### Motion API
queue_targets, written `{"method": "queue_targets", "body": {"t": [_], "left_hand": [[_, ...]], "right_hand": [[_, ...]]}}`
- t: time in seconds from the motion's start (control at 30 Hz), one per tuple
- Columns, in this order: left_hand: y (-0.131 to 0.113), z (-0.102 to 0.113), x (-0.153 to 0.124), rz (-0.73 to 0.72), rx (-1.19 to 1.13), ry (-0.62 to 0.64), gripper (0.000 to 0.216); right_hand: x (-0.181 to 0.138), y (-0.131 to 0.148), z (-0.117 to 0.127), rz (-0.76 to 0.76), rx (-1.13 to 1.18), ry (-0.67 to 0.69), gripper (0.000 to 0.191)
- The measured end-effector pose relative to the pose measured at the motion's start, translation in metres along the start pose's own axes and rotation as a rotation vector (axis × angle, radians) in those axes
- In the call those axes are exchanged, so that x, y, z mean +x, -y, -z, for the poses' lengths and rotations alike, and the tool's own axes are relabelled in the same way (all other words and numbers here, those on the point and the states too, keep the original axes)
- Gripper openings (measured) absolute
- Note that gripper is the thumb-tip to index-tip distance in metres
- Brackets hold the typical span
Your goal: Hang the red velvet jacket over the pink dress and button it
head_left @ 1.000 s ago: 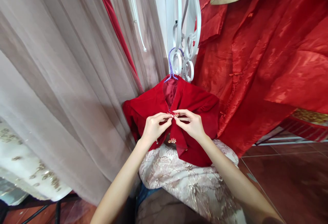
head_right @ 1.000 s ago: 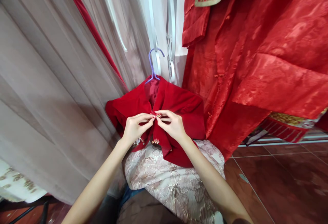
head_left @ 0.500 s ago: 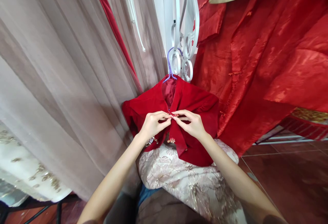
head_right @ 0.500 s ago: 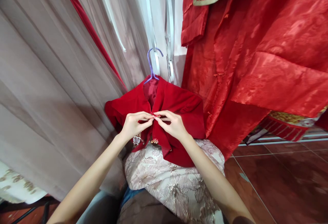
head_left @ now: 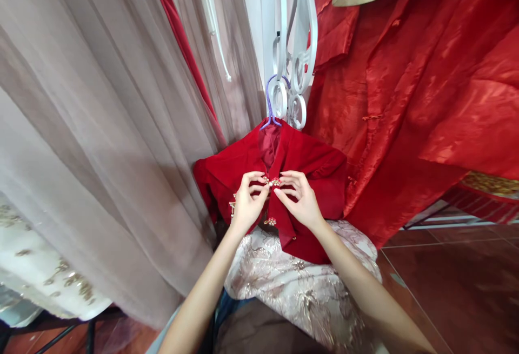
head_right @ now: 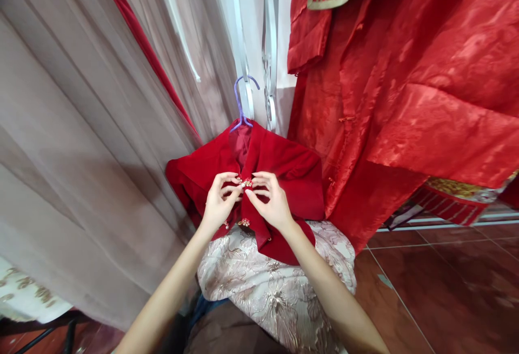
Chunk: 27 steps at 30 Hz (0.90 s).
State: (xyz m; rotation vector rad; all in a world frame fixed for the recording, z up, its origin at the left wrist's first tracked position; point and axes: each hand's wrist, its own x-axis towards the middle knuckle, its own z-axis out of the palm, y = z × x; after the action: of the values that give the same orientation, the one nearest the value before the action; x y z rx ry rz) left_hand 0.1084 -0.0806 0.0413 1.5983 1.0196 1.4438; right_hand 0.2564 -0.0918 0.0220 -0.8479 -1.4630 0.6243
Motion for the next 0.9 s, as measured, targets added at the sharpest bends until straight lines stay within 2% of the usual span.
{"method": "queue_targets", "body": {"t": [0.07, 0.17, 0.23, 0.33, 0.4, 0.5, 0.57, 0.67, 0.77, 0.9], "left_hand": [[0.007, -0.005, -0.008, 0.085, -0.157, -0.103, 0.030], [0.013, -0.006, -0.018, 0.181, -0.230, -0.108, 0.030], [0.014, -0.005, -0.026, 0.253, -0.226, -0.013, 0.039], [0.011, -0.007, -0.042, 0.366, -0.272, 0.117, 0.053], [0.009, -0.010, -0.056, 0.431, -0.370, 0.115, 0.055], [0.010, -0.014, -0.076, 0.497, -0.521, 0.001, 0.053], [0.015, -0.014, -0.085, 0.505, -0.552, -0.100, 0.051], [0.025, -0.010, -0.091, 0.458, -0.457, -0.214, 0.041], [0.030, -0.003, -0.093, 0.410, -0.349, -0.229, 0.033], [0.024, 0.000, -0.093, 0.415, -0.326, -0.179, 0.030]], "right_hand": [[-0.013, 0.002, -0.003, -0.037, -0.177, -0.038, 0.043], [-0.029, 0.008, 0.005, -0.147, -0.418, 0.053, 0.022], [-0.034, 0.014, 0.015, -0.242, -0.371, 0.130, 0.025], [-0.037, 0.028, 0.028, -0.347, -0.181, 0.207, 0.028], [-0.039, 0.037, 0.029, -0.344, -0.235, 0.152, 0.024], [-0.045, 0.047, 0.020, -0.276, -0.438, -0.017, 0.018], [-0.052, 0.049, 0.007, -0.291, -0.412, 0.023, 0.018], [-0.062, 0.044, -0.011, -0.336, -0.296, 0.129, 0.025], [-0.069, 0.032, -0.022, -0.321, -0.258, 0.145, 0.025], [-0.069, 0.025, -0.023, -0.333, -0.182, 0.160, 0.019]]}}
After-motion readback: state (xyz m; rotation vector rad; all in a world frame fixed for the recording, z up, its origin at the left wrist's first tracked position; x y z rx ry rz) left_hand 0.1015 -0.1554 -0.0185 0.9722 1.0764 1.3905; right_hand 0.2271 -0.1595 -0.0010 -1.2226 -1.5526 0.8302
